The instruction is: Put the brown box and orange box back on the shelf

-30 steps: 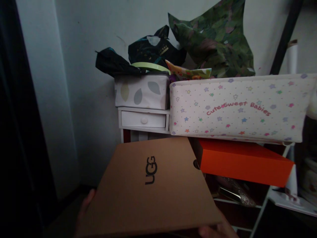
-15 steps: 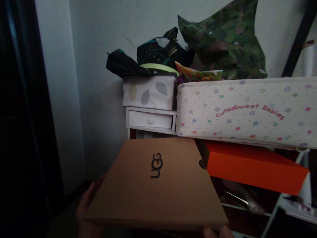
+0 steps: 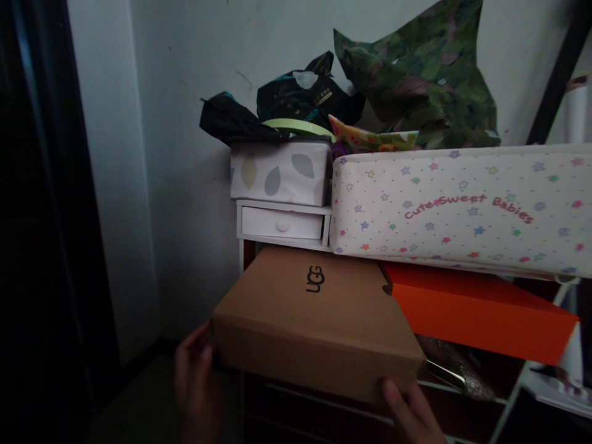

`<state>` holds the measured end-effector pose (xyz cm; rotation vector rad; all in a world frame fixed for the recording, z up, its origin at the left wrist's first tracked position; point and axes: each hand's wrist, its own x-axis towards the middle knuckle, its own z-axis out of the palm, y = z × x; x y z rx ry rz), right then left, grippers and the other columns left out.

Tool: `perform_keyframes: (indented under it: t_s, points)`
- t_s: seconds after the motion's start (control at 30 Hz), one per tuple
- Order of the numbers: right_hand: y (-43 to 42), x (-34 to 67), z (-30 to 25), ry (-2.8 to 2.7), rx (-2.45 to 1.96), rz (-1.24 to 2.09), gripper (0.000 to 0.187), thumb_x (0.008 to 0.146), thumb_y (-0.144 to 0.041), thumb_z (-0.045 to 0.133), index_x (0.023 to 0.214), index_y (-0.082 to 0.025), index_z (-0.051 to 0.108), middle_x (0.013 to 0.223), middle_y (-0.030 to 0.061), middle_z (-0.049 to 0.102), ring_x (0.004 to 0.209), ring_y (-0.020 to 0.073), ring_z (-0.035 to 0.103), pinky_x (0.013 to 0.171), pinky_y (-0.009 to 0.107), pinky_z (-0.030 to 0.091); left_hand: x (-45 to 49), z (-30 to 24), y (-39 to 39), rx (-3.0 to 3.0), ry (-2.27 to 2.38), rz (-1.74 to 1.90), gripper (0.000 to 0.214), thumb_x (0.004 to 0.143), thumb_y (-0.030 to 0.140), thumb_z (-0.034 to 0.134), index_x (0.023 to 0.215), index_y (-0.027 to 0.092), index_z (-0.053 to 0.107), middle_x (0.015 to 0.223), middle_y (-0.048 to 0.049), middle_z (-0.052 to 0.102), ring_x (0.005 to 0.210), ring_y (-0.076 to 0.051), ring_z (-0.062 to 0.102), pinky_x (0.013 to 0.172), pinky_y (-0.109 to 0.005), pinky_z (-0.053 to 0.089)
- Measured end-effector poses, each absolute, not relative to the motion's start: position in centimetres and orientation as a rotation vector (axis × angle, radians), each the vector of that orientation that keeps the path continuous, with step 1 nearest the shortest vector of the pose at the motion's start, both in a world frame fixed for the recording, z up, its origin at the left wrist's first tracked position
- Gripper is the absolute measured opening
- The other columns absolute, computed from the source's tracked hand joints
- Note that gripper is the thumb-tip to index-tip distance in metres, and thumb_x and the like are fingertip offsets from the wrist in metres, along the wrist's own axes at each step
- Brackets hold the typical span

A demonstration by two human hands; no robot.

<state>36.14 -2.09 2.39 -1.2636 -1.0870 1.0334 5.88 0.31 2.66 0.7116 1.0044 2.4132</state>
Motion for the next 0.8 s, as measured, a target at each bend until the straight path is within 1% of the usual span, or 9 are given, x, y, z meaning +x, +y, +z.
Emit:
perform_keyframes:
  t_s: [0.07, 0.17, 0.27, 0.37, 0.5, 0.57, 0.63, 0.73, 0.8]
  points:
    - [-1.0, 36.2, 2.8, -1.126, -1.188, 1.037, 0.091, 0.075, -0.069, 0.056, 0.144, -0.017, 0.028, 0.145, 0.0138, 0.04, 0.136, 0.031, 0.033, 0.116, 0.045, 0.019, 7.5, 2.0, 0.3, 1.068, 1.251, 2.522, 0.054, 0.074, 0.036, 0.067, 0.124, 0.027, 0.049, 0.136, -0.0055, 0.045, 0.123, -0.025, 0.044, 0.1, -0.04, 0.037]
    - [0.4, 35.4, 3.7, -1.119, -1.04, 1.049, 0.083, 0.079, -0.062, 0.058, 0.144, -0.022, 0.026, 0.146, 0.0108, 0.038, 0.137, 0.027, 0.032, 0.115, 0.043, 0.02, 9.7, 1.5, 0.5, 1.545, 1.649, 2.502, 0.07, 0.074, 0.032, 0.069, 0.136, 0.023, 0.038, 0.145, -0.0138, 0.031, 0.133, -0.032, 0.032, 0.109, -0.051, 0.03]
    - [1.3, 34.1, 4.9, -1.044, -0.829, 1.099, 0.072, 0.083, -0.053, 0.058, 0.143, -0.03, 0.026, 0.146, 0.006, 0.039, 0.135, 0.0233, 0.035, 0.114, 0.041, 0.026, 10.9, 1.4, 1.2, 1.738, 1.86, 2.223, 0.063, 0.082, 0.029, 0.061, 0.14, 0.024, 0.035, 0.153, -0.0144, 0.015, 0.141, -0.033, 0.019, 0.112, -0.057, 0.024]
    - [2.3, 33.5, 5.2, -0.964, -0.792, 1.038, 0.066, 0.081, -0.05, 0.063, 0.138, -0.034, 0.034, 0.14, 0.0036, 0.045, 0.128, 0.0241, 0.043, 0.11, 0.045, 0.032, 11.2, 1.2, 2.1, 1.773, 1.845, 2.012, 0.058, 0.089, 0.029, 0.052, 0.143, 0.029, 0.031, 0.157, -0.0075, 0.001, 0.144, -0.029, 0.011, 0.113, -0.054, 0.024]
    - [4.4, 34.6, 3.8, -0.999, -0.991, 0.75, 0.06, 0.072, -0.052, 0.071, 0.12, -0.025, 0.048, 0.119, 0.006, 0.057, 0.111, 0.0263, 0.054, 0.092, 0.041, 0.047, 11.2, 0.8, 3.2, 1.797, 1.774, 1.884, 0.061, 0.091, 0.031, 0.048, 0.147, 0.032, 0.023, 0.157, -0.0047, -0.001, 0.145, -0.027, 0.013, 0.114, -0.05, 0.025]
    - [5.4, 35.4, 3.0, -1.016, -1.087, 0.57, 0.054, 0.068, -0.054, 0.072, 0.106, -0.021, 0.051, 0.104, 0.0049, 0.059, 0.098, 0.0238, 0.057, 0.082, 0.037, 0.05, 11.4, 0.5, 3.5, 1.813, 1.771, 1.858, 0.063, 0.091, 0.032, 0.048, 0.147, 0.031, 0.021, 0.158, -0.0049, -0.003, 0.145, -0.028, 0.013, 0.114, -0.05, 0.024]
    - [6.0, 36.0, 2.7, -1.033, -1.16, 0.431, 0.05, 0.067, -0.056, 0.072, 0.095, -0.02, 0.051, 0.089, 0.0012, 0.057, 0.083, 0.0188, 0.057, 0.073, 0.032, 0.049, 11.7, 0.3, 3.9, 1.834, 1.784, 1.844, 0.064, 0.09, 0.032, 0.048, 0.148, 0.03, 0.02, 0.158, -0.0055, -0.005, 0.145, -0.028, 0.011, 0.115, -0.049, 0.024]
    - [6.4, 36.3, 2.8, -1.027, -1.135, 0.48, 0.049, 0.067, -0.058, 0.071, 0.09, -0.02, 0.049, 0.075, -0.0035, 0.05, 0.068, 0.014, 0.053, 0.061, 0.028, 0.049, 12.1, 0.1, 4.4, 1.848, 1.822, 1.826, 0.066, 0.09, 0.032, 0.049, 0.148, 0.029, 0.019, 0.158, -0.0071, -0.006, 0.145, -0.029, 0.008, 0.115, -0.049, 0.023]
    - [6.5, 36.2, 2.9, -1.015, -1.068, 0.581, 0.05, 0.067, -0.057, 0.073, 0.092, -0.02, 0.049, 0.075, -0.0046, 0.049, 0.067, 0.0135, 0.055, 0.062, 0.028, 0.052, 12.2, 0.1, 4.7, 1.847, 1.845, 1.811, 0.068, 0.089, 0.032, 0.049, 0.149, 0.028, 0.017, 0.158, -0.0078, -0.007, 0.146, -0.029, 0.007, 0.114, -0.049, 0.024]
